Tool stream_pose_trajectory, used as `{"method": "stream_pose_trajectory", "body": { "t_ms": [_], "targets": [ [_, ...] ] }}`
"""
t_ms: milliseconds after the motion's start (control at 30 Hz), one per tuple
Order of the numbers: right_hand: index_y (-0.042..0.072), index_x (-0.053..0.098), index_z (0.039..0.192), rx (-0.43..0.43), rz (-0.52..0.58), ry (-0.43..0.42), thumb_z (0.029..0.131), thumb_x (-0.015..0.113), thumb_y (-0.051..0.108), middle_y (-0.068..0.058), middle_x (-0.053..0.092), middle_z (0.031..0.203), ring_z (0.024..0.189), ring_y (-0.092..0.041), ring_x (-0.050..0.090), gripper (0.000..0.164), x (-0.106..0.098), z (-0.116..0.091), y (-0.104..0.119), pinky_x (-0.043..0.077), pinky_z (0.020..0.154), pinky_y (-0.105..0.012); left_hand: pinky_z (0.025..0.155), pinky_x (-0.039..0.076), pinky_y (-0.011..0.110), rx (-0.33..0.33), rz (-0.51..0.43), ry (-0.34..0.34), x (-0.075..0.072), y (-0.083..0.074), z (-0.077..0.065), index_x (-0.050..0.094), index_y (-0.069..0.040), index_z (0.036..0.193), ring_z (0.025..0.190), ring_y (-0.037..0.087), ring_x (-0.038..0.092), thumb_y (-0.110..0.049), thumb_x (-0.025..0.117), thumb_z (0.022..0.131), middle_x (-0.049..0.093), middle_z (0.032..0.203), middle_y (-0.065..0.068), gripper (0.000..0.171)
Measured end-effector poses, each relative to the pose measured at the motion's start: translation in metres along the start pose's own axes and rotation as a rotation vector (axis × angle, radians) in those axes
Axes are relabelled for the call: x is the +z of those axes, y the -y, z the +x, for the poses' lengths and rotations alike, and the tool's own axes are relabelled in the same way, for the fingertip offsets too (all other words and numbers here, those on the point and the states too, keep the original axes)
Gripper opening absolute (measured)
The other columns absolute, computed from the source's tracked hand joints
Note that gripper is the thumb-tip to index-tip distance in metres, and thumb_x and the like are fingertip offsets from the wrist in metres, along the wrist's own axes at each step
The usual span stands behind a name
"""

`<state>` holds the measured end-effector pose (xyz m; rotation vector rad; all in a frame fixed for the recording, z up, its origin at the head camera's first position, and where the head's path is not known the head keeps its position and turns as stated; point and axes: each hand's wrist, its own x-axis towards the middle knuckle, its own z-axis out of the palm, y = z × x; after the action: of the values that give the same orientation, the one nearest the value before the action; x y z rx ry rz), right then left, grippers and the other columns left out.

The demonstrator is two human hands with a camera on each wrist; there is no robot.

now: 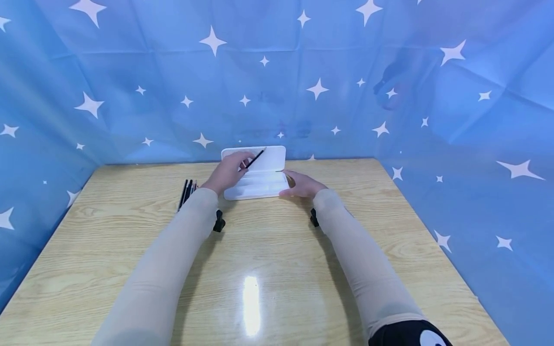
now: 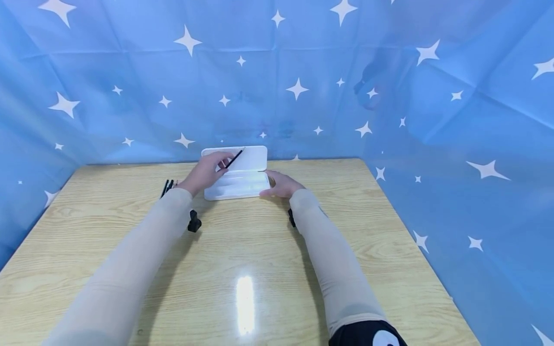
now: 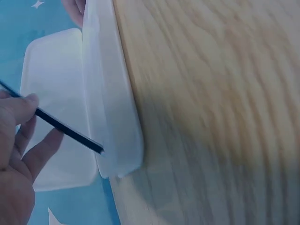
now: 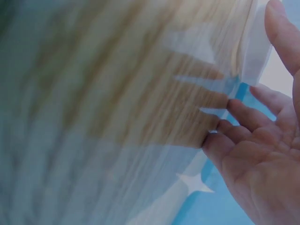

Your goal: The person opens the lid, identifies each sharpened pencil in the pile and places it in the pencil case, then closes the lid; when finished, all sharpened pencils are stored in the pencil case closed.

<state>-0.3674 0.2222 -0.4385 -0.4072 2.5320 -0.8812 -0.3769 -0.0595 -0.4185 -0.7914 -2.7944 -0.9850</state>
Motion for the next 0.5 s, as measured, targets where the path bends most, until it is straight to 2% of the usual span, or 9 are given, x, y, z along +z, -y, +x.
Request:
{"method": "stream_pose_trajectory", "body": {
  "t_ms": [233, 400, 500],
  "targets": [
    [0.025, 0.023, 0.163, 0.007, 0.031, 0.016, 0.094, 0.076, 0.033, -0.004, 0.020, 0.168, 0.154, -0.029, 0.015, 0.088, -0.002, 0.004, 0.005, 0.015, 0.123, -0.053, 0.094, 0.052, 0.041, 0.071, 0.126, 0.141, 0.007, -0.007, 0.012, 0.064, -0.008, 0.135, 0.103, 0.025, 0.063, 0.005, 0.066, 0.095, 0.069, 0.115, 0.014, 0.042],
    [0.027, 0.019, 0.164, 0.059, -0.034, 0.040, 0.092, 0.076, 0.038, -0.008, 0.013, 0.170, 0.155, -0.031, 0.011, 0.092, -0.005, 0.008, 0.012, 0.015, 0.123, -0.053, 0.097, 0.051, 0.041, 0.014, 0.239, 0.245, 0.013, -0.010, 0.017, 0.065, -0.014, 0.135, 0.106, 0.023, 0.063, 0.000, 0.065, 0.097, 0.069, 0.117, 0.009, 0.040],
    [0.026, 0.018, 0.164, 0.061, -0.088, 0.056, 0.092, 0.076, 0.040, -0.011, 0.010, 0.170, 0.155, -0.032, 0.009, 0.094, -0.006, 0.010, 0.015, 0.015, 0.123, -0.054, 0.101, 0.049, 0.041, -0.022, 0.270, 0.280, 0.015, -0.010, 0.019, 0.067, -0.017, 0.135, 0.110, 0.022, 0.062, 0.000, 0.060, 0.100, 0.069, 0.121, 0.006, 0.040]
  ]
}}
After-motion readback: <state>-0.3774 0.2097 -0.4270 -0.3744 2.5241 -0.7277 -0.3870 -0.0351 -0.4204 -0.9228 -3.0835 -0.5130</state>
